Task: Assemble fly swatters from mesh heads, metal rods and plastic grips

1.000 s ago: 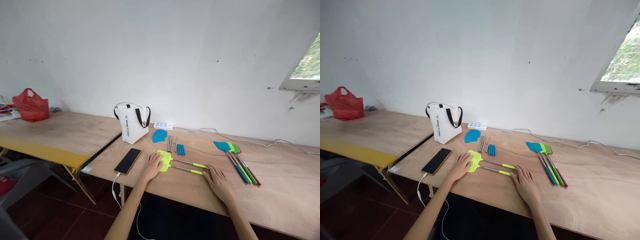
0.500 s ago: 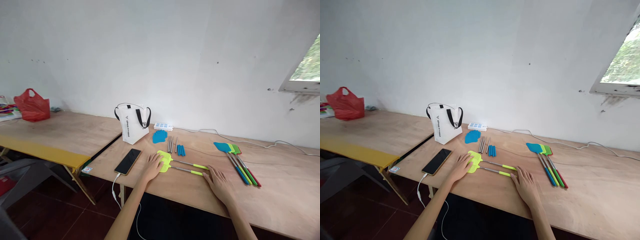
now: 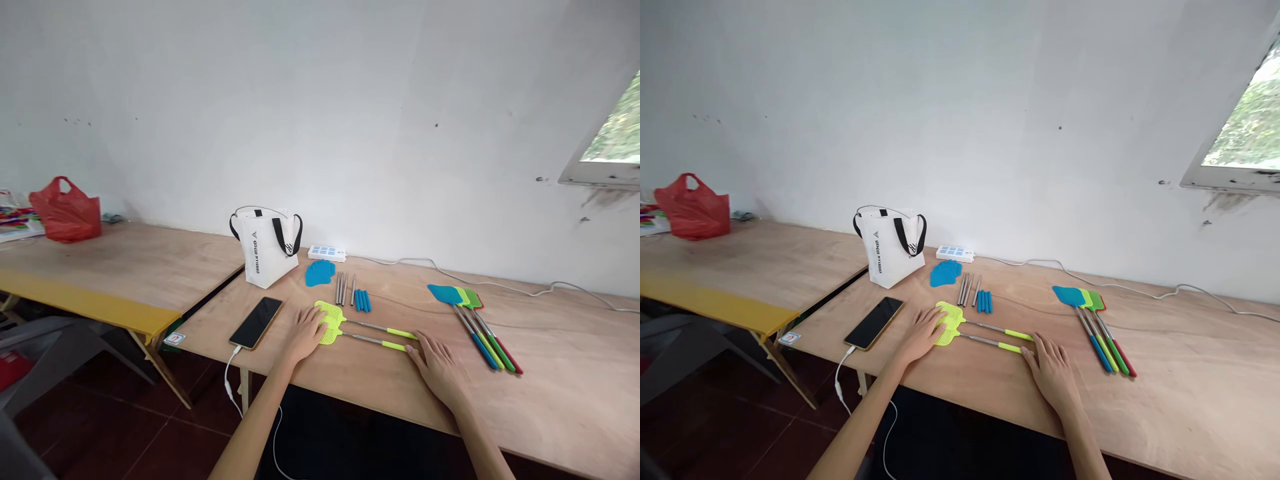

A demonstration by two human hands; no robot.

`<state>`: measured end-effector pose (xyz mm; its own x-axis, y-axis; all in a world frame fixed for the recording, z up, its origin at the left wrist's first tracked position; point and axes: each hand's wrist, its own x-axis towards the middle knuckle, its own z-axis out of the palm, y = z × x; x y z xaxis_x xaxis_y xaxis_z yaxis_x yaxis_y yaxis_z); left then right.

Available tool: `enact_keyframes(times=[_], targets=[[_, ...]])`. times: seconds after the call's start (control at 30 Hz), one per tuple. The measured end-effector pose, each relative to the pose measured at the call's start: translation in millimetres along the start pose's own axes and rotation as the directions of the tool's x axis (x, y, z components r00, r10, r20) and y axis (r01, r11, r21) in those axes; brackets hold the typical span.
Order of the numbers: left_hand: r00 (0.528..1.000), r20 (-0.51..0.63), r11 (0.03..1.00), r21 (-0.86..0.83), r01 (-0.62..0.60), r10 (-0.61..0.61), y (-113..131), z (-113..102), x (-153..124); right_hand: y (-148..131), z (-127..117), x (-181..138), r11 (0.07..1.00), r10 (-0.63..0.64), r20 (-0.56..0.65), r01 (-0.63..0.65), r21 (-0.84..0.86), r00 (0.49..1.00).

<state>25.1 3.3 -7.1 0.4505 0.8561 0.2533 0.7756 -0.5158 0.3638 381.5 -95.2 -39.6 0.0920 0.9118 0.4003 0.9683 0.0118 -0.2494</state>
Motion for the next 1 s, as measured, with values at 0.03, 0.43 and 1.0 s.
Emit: enact_keyframes(times=[0.03, 0.43, 1.0], targets=[[1.000, -0.002, 1.000, -0.003, -0.002, 0.002, -0.1, 0.1, 0.0, 0.2, 0.1, 0.1, 1.000, -0.001, 0.001, 0.001, 0.007, 1.000], [1.000, -0.020, 1.000, -0.023, -0.008, 0.008, -3.7, 3.1, 0.1, 0.1, -0.5, -0.1, 1.000, -0.002, -0.001, 0.002, 0.019, 1.000], [1.000, -0.011, 1.000, -0.018, 0.000, -0.001, -2.1, 1.9, 0.3, 0.4, -1.2, 0.4, 0.997, 0.051, -0.046, -0.047, 0.068, 0.998]])
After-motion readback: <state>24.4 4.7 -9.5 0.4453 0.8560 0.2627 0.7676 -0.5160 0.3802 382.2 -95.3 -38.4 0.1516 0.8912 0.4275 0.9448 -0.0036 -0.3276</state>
